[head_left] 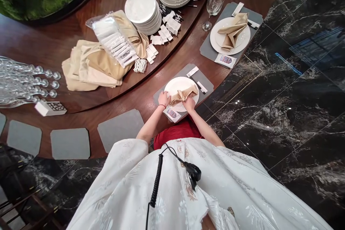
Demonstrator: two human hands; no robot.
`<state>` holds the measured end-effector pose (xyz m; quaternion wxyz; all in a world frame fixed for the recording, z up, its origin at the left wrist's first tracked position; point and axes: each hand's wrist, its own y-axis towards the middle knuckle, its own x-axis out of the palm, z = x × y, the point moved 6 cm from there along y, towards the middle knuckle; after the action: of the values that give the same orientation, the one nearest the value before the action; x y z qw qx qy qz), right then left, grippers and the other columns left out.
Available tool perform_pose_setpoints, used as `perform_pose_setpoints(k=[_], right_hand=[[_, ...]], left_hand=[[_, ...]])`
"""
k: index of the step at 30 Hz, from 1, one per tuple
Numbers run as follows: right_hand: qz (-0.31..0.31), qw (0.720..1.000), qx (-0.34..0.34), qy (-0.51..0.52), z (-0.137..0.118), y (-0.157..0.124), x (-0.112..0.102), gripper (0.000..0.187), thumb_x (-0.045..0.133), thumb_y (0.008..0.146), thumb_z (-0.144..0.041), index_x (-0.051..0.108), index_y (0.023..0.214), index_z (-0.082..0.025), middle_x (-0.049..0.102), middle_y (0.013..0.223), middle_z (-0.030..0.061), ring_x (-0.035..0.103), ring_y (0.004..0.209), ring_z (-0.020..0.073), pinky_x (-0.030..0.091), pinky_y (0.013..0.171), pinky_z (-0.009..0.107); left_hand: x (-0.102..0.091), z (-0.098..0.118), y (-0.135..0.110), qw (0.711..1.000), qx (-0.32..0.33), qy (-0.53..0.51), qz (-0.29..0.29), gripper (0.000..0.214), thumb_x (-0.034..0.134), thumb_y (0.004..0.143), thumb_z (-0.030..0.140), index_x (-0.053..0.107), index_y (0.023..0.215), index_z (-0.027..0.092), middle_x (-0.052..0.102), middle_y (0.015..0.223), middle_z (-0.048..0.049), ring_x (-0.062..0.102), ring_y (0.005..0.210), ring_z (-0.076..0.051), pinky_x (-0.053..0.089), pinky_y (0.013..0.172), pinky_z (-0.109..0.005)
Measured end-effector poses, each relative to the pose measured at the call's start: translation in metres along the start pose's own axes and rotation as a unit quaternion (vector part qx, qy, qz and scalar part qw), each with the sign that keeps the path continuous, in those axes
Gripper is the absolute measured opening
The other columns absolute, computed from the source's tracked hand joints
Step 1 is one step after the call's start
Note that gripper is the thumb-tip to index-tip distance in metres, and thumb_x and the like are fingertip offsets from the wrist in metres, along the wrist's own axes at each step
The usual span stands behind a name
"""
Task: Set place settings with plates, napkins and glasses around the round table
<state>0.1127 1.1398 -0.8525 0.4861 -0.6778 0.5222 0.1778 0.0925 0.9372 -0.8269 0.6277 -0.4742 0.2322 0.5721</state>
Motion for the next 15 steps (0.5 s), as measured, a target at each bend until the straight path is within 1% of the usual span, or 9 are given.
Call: perform_pose_setpoints(k=[1, 2, 4, 5, 7, 9, 11, 13, 15], right_hand=[[0.001, 1.0, 0.0, -0.001, -0.001, 0.0, -0.001, 0.04, 0.061, 0.093, -0.038, 0.065, 0.125, -0.014, 0.073, 0.111, 0.0184, 0.069, 0.109, 0.0323, 0.051, 0.089, 0.035], [0.0, 1.0, 0.0, -0.002, -0.001, 0.0, -0.001, 0.039, 0.061, 0.093, -0.038, 0.065, 0.125, -0.014, 0.073, 0.111, 0.0184, 0.069, 0.109, 0.0321, 0.051, 0.089, 0.035], [-0.008, 1.0, -0.001, -0.005, -0.001, -0.002, -0.002, 0.04, 0.061, 0.094, -0.038, 0.064, 0.125, -0.014, 0.073, 0.111, 0.0185, 0.069, 0.109, 0.0317, 0.051, 0.089, 0.034], [-0.012, 1.0, -0.002, -0.006, -0.001, -0.003, -0.003, 0.041, 0.061, 0.094, -0.039, 0.063, 0.127, -0.014, 0.072, 0.111, 0.0185, 0.069, 0.108, 0.0319, 0.052, 0.088, 0.035], [-0.012, 1.0, -0.008, -0.003, -0.001, -0.006, -0.005, 0.049, 0.061, 0.094, -0.043, 0.058, 0.132, -0.013, 0.071, 0.113, 0.0186, 0.069, 0.108, 0.0325, 0.052, 0.088, 0.036], [-0.001, 1.0, -0.017, -0.001, -0.002, -0.009, -0.008, 0.059, 0.062, 0.093, -0.045, 0.051, 0.14, -0.012, 0.068, 0.122, 0.0192, 0.068, 0.109, 0.0328, 0.053, 0.089, 0.037], [0.012, 0.999, -0.03, -0.006, -0.004, -0.011, -0.009, 0.062, 0.063, 0.093, -0.042, 0.045, 0.144, -0.012, 0.062, 0.133, 0.0201, 0.066, 0.112, 0.0325, 0.053, 0.09, 0.038], [0.016, 0.999, -0.04, -0.014, -0.007, -0.011, -0.008, 0.059, 0.063, 0.093, -0.035, 0.044, 0.143, -0.012, 0.057, 0.139, 0.0207, 0.064, 0.114, 0.0317, 0.053, 0.091, 0.038], [0.01, 0.999, -0.042, -0.016, -0.01, -0.01, -0.005, 0.054, 0.062, 0.093, -0.03, 0.045, 0.14, -0.011, 0.057, 0.138, 0.0204, 0.064, 0.113, 0.0309, 0.053, 0.092, 0.038]], left_hand=[[-0.003, 0.016, 0.006, 0.997, 0.078, 0.027, 0.001, 0.035, 0.057, 0.089, 0.021, 0.066, 0.122, 0.013, 0.062, 0.128, -0.0192, 0.056, 0.12, -0.031, 0.045, 0.102, -0.044], [-0.003, 0.033, 0.011, 0.986, 0.159, 0.046, -0.013, 0.036, 0.055, 0.089, 0.018, 0.066, 0.124, 0.016, 0.06, 0.131, -0.0178, 0.054, 0.124, -0.03, 0.043, 0.104, -0.043], [0.004, 0.065, 0.017, 0.947, 0.303, 0.081, -0.067, 0.034, 0.052, 0.09, 0.014, 0.069, 0.119, 0.019, 0.063, 0.128, -0.0151, 0.053, 0.125, -0.028, 0.041, 0.104, -0.043], [0.009, 0.077, 0.02, 0.923, 0.358, 0.102, -0.096, 0.03, 0.053, 0.09, 0.014, 0.071, 0.114, 0.019, 0.066, 0.124, -0.0148, 0.055, 0.123, -0.028, 0.041, 0.103, -0.042], [0.019, 0.095, 0.024, 0.876, 0.437, 0.143, -0.144, 0.023, 0.056, 0.09, 0.016, 0.073, 0.104, 0.019, 0.07, 0.112, -0.015, 0.058, 0.115, -0.027, 0.042, 0.1, -0.041], [0.027, 0.105, 0.028, 0.836, 0.485, 0.176, -0.185, 0.018, 0.058, 0.088, 0.016, 0.074, 0.096, 0.019, 0.071, 0.099, -0.0148, 0.061, 0.105, -0.026, 0.042, 0.096, -0.039], [0.034, 0.109, 0.031, 0.813, 0.507, 0.186, -0.219, 0.016, 0.059, 0.086, 0.014, 0.074, 0.088, 0.018, 0.071, 0.09, -0.0141, 0.062, 0.097, -0.024, 0.043, 0.095, -0.038], [0.039, 0.109, 0.035, 0.816, 0.498, 0.167, -0.24, 0.016, 0.058, 0.085, 0.013, 0.073, 0.081, 0.018, 0.071, 0.085, -0.0132, 0.063, 0.093, -0.023, 0.044, 0.093, -0.036], [0.042, 0.109, 0.037, 0.834, 0.476, 0.139, -0.242, 0.017, 0.057, 0.084, 0.013, 0.072, 0.077, 0.018, 0.071, 0.083, -0.0118, 0.063, 0.09, -0.022, 0.045, 0.091, -0.033]])
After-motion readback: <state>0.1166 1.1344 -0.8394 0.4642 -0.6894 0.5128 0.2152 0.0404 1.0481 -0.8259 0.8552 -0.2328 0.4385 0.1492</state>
